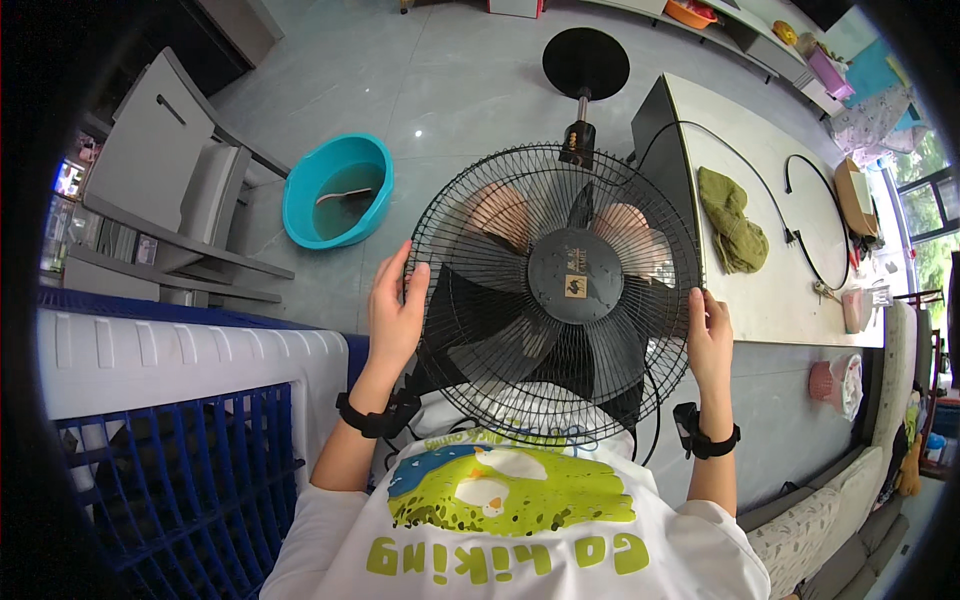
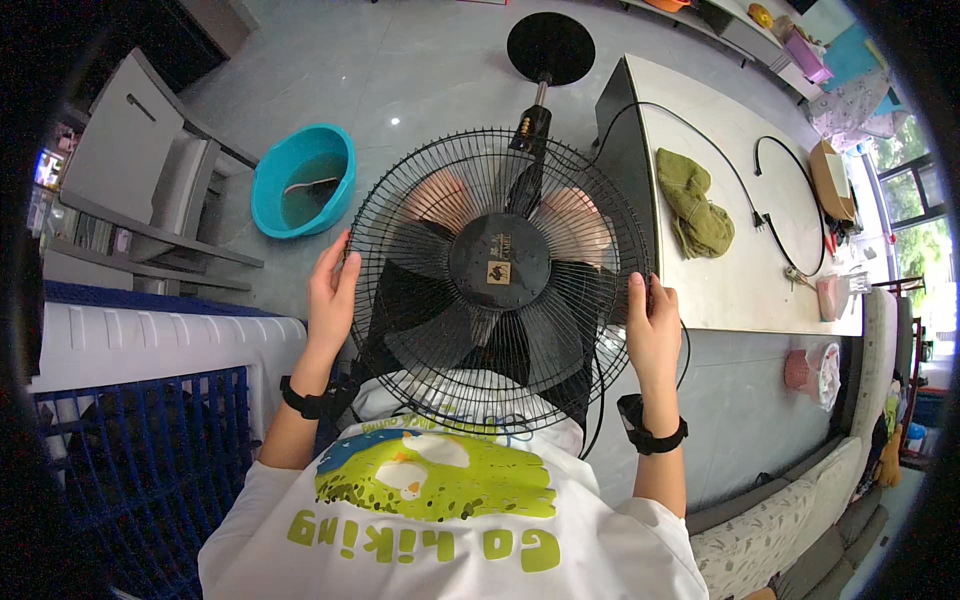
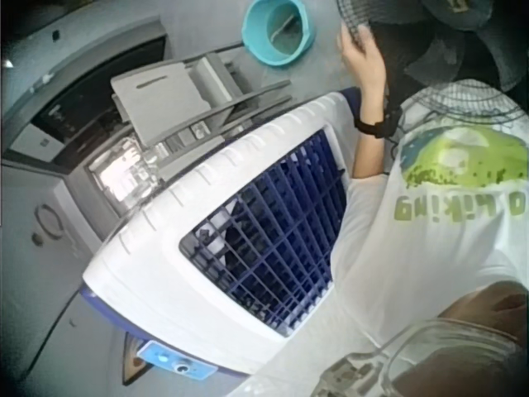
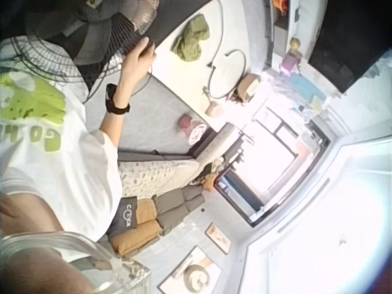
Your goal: The person assembles a black pedestal fan on the floor, placing the rear guard onto the motor housing, securing it by turning a plastic nut by hand, and then placing the blade onto the shaft and securing it with a spinner.
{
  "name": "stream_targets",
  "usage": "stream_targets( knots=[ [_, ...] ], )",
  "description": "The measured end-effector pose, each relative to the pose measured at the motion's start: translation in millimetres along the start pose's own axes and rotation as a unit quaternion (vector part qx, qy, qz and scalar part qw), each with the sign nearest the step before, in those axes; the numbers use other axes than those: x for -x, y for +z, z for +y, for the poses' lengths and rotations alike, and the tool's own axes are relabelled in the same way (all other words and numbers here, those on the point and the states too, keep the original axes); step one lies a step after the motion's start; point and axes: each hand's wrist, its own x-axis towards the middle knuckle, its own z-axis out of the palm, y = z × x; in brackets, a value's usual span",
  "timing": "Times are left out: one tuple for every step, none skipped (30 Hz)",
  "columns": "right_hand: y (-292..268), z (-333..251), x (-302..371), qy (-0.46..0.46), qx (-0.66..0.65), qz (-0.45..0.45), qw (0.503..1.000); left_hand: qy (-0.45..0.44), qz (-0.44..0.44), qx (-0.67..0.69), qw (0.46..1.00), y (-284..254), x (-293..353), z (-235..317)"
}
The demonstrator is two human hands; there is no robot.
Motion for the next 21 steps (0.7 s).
stream_targets(
  knots=[
    [0.0,-4.8,0.6,0.026,0.037,-0.022,0.999,-0.003,-0.002,-0.002,1.0,1.2,-1.1,-2.8],
    [3.1,-4.8,0.2,0.029,0.039,-0.022,0.999,0.017,0.009,0.012,1.0,2.1,-1.9,-6.2],
    [7.0,-2.8,-0.8,0.017,0.043,-0.009,0.999,0.036,0.021,0.025,0.999,2.7,-2.6,-8.7],
    [10.2,-2.3,-1.8,0.006,0.048,0.004,0.999,0.034,0.018,0.025,0.999,3.4,-3.3,-9.9],
    [8.9,-10.8,-3.2,0.014,0.042,-0.01,0.999,0.024,0.019,0.015,0.999,2.4,-3.9,-11.2],
    [11.2,-7.8,-4.2,0.017,0.042,-0.012,0.999,0.014,0.02,0.004,1.0,1.5,-4.1,-12.2],
    [14.3,-3.1,-5.3,0.007,0.011,-0.006,1.0,0.001,0.006,-0.011,1.0,0.1,-3.7,-11.6],
    [16.6,-0.9,-7.3,-0.002,-0.019,0.0,1.0,-0.001,0.005,-0.012,1.0,0.7,-3.5,-9.2],
    [16.6,0.4,-8.2,0.0,-0.019,-0.002,1.0,-0.004,0.008,0.017,1.0,1.9,-2.8,-6.0],
    [15.2,0.5,-8.3,-0.001,-0.042,0.005,0.999,-0.007,0.012,0.047,0.999,3.5,-2.9,-5.2],
    [14.2,1.4,-8.0,-0.001,-0.064,0.012,0.998,-0.011,0.011,0.046,0.999,5.1,-3.3,-6.5],
    [16.3,5.9,-8.7,0.001,-0.063,0.009,0.998,0.016,0.02,0.01,1.0,6.6,-3.9,-8.1],
    [20.4,14.0,-9.6,0.015,-0.106,0.004,0.994,0.044,0.028,-0.026,0.998,7.6,-4.0,-9.5],
    [23.9,21.2,-11.1,0.03,-0.149,0.0,0.988,0.041,0.025,-0.027,0.998,8.3,-4.4,-7.3],
    [27.8,27.2,-13.3,-0.011,-0.119,0.012,0.993,0.015,0.02,-0.004,1.0,8.0,-4.7,-2.6],
    [29.2,32.9,-13.2,-0.007,-0.118,0.011,0.993,-0.011,0.016,0.019,1.0,8.3,-5.0,-0.1],
    [28.2,25.5,-11.7,0.004,-0.126,0.015,0.992,-0.013,0.014,0.018,1.0,8.3,-4.9,-1.3],
    [27.7,21.3,-10.8,0.016,-0.134,0.019,0.991,-0.015,0.014,0.027,0.999,7.8,-4.9,-2.8],
    [28.5,21.6,-10.4,0.019,-0.134,0.017,0.991,-0.016,0.014,0.037,0.999,7.1,-5.0,-4.5],
    [29.1,21.9,-10.7,0.017,-0.146,0.023,0.989,-0.018,0.013,0.035,0.999,6.6,-5.9,-6.4],
    [29.6,21.8,-11.2,0.015,-0.159,0.028,0.987,-0.011,0.01,0.021,1.0,5.9,-6.9,-9.0]
  ],
)
